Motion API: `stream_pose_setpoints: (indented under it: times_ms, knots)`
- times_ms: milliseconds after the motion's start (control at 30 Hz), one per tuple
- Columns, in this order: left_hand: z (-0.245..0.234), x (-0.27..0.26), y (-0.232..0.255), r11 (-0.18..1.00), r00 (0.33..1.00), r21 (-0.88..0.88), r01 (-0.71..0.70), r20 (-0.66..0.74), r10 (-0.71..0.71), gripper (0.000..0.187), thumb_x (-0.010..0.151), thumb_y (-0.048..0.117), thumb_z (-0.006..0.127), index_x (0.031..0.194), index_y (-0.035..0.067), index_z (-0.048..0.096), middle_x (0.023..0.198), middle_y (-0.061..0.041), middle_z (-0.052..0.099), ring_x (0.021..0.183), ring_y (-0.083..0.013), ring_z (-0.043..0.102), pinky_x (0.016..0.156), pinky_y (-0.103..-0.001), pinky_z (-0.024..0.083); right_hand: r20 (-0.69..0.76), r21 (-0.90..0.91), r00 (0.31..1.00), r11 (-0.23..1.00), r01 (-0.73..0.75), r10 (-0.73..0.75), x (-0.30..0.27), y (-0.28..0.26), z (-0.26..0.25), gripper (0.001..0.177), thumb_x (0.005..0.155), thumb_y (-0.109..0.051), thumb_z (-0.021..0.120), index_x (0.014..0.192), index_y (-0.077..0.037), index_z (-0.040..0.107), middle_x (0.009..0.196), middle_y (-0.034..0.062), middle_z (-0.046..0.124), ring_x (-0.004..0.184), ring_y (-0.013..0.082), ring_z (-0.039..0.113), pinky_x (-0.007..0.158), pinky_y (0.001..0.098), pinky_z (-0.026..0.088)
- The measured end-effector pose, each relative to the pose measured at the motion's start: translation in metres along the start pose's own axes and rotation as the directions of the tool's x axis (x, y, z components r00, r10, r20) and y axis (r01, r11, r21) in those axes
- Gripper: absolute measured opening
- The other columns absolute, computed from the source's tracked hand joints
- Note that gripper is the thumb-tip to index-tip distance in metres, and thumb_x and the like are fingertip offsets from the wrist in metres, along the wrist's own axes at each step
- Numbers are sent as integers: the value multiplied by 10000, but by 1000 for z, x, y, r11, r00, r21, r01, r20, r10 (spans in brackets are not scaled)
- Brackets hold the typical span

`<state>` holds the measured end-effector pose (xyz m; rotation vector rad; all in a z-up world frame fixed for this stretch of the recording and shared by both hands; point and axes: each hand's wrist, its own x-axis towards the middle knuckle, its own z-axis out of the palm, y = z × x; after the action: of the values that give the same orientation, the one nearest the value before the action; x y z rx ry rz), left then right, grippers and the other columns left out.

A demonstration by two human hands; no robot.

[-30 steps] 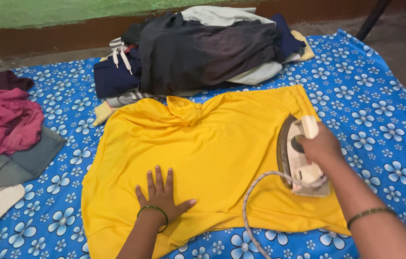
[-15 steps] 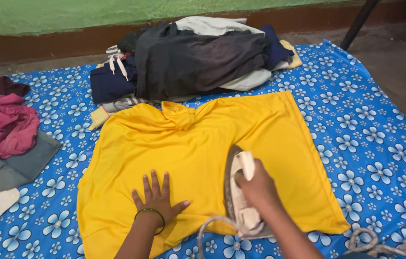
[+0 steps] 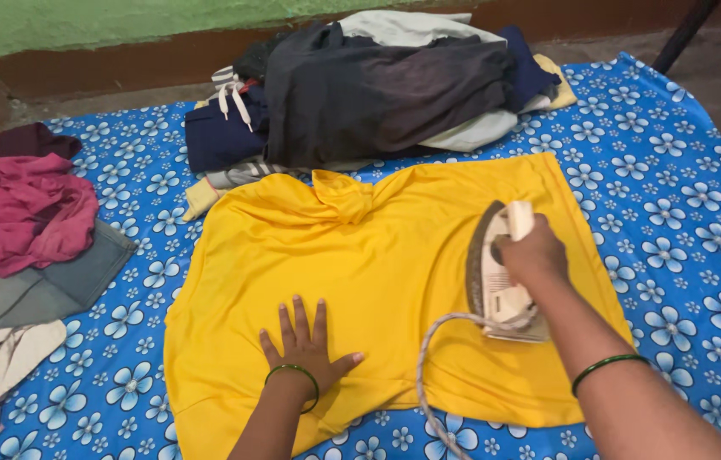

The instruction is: The person irons a dark-colored t-shirt on a bed, smoothing it with one hand while moving the iron with the other. After finishing the dark shirt, they pick up a yellow t-shirt, spread it out, and begin ironing it as well.

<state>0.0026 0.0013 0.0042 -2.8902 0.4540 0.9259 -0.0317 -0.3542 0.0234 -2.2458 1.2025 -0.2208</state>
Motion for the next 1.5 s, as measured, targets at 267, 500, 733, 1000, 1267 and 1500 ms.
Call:
stream_pose_setpoints:
  times_ms: [267, 500, 733, 1000, 1267, 1500]
  knots:
    - [-2, -6, 2, 1000, 1000, 5, 7, 1, -7, 1140, 856, 851, 460, 1646, 290, -141, 1705, -119, -290, 1559, -347, -273, 1196, -680, -89, 29, 31, 998, 998, -55, 54, -27, 47, -41, 536, 821, -297, 780, 1265, -55, 604, 899, 214, 772, 592, 324, 735, 669, 443, 584]
    - [6, 3, 1, 1000, 1000, 31, 4, -20, -4, 1137, 858, 862, 439, 1644, 286, -149, 1702, -122, -291, 1557, -354, -264, 1191, -686, -69, 72, 58, 985, 985, -160, 156, -84, 50, -57, 566, 833, -259, 735, 1344, -81, 570, 990, 201, 748, 606, 362, 748, 674, 462, 612]
    - [6, 5, 2, 999, 1000, 43, 10, 0, -10, 1149, 854, 862, 455, 1642, 286, -151, 1700, -130, -288, 1557, -360, -276, 1191, -687, -74, 34, -3, 999, 1000, -31, 31, -32, 37, -39, 554, 812, -266, 781, 1283, -39, 600, 1010, 217, 735, 712, 341, 755, 735, 449, 581]
    - [4, 5, 2, 999, 1000, 37, 14, 9, -14, 1145, 852, 857, 458, 1642, 287, -145, 1701, -133, -288, 1556, -362, -272, 1188, -690, -70, 44, 80, 996, 993, -82, 79, 9, 12, -35, 511, 817, -234, 764, 1252, -18, 607, 951, 204, 750, 633, 322, 741, 687, 450, 597]
    - [8, 5, 5, 998, 1000, 67, 19, -21, -17, 1103, 887, 846, 418, 1645, 281, -149, 1703, -136, -277, 1563, -366, -252, 1187, -694, -50, -18, 3, 999, 1000, -30, 30, -27, 69, -42, 594, 788, -293, 803, 1276, -23, 597, 1010, 220, 744, 733, 344, 753, 769, 459, 586]
    - [20, 10, 7, 998, 1000, 66, 18, -26, -16, 1047, 920, 819, 385, 1641, 295, -166, 1696, -138, -305, 1557, -368, -260, 1184, -692, -55, 15, -32, 981, 980, -194, 195, -77, 89, -48, 611, 827, -295, 748, 1354, -52, 555, 1101, 247, 734, 856, 396, 769, 847, 473, 584]
